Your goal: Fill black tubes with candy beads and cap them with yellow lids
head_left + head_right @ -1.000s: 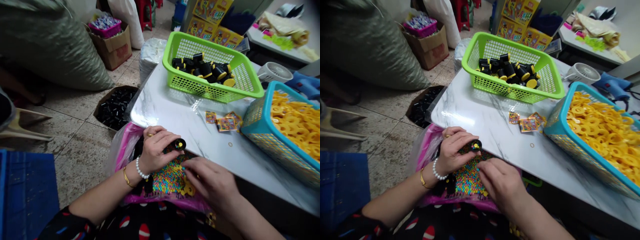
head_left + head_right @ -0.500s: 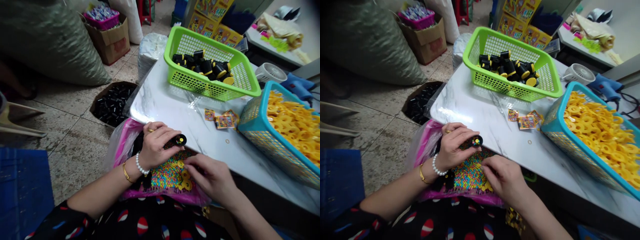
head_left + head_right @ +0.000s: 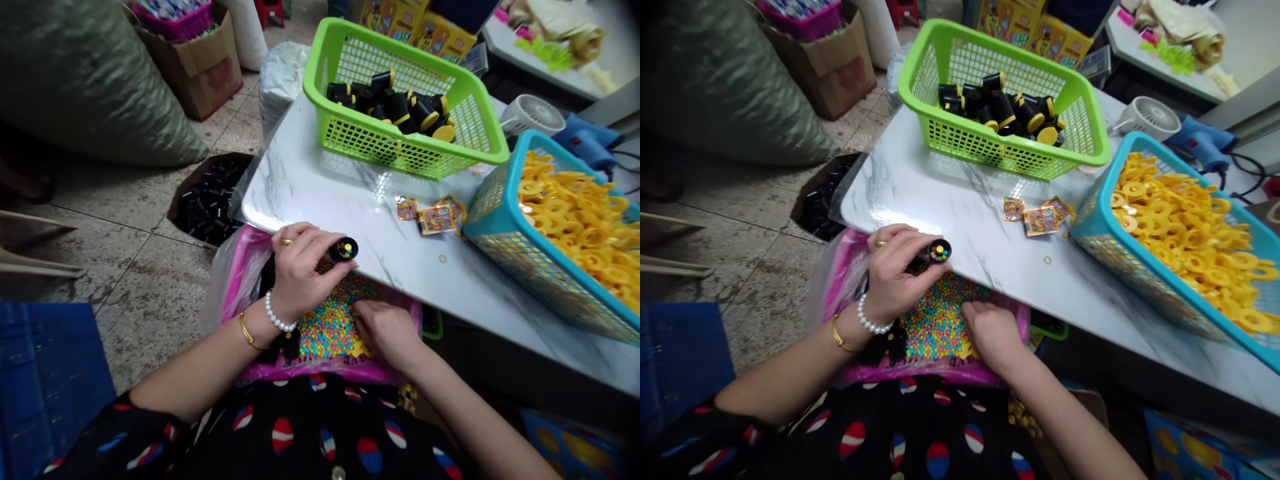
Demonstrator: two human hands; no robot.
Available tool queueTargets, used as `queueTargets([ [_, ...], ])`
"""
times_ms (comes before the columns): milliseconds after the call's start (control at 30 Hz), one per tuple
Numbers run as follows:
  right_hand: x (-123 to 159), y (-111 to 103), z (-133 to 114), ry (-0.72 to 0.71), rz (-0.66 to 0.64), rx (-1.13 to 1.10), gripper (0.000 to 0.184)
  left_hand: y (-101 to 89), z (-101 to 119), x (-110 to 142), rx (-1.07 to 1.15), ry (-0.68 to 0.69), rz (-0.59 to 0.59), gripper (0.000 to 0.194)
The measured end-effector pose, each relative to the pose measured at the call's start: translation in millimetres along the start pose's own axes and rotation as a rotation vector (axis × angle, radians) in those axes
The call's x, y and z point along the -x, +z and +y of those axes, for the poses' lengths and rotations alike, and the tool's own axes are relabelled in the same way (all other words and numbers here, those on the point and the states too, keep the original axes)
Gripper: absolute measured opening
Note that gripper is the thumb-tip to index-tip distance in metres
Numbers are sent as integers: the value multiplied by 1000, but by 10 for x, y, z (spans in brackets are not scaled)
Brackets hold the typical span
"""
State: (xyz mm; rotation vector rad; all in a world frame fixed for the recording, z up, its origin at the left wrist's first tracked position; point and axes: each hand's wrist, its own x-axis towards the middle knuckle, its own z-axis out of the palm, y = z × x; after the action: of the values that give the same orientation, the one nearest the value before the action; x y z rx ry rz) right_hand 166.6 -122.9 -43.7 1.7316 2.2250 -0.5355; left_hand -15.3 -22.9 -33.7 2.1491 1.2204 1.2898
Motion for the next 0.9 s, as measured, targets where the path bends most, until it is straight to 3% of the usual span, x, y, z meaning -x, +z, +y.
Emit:
queueTargets([
  [200,143,-183,22,-35,271,-361,25,-28,-9,15,18,16,-3,29],
  [333,176,-564,-29,71,346,-939,21,-30,15,2,17,-2,7,30],
  [467,-46,-907,-79,125,406,-1395,21,-26,39,-8,28,-12,11,26],
  [633,-408,-1015,-98,105,433,-1413,24,-29,42,-9,20,-16,-3,25],
  [900,-411,-993,-102,184,379,-1560,23,-48,32,-24,1,-7,-13,28],
])
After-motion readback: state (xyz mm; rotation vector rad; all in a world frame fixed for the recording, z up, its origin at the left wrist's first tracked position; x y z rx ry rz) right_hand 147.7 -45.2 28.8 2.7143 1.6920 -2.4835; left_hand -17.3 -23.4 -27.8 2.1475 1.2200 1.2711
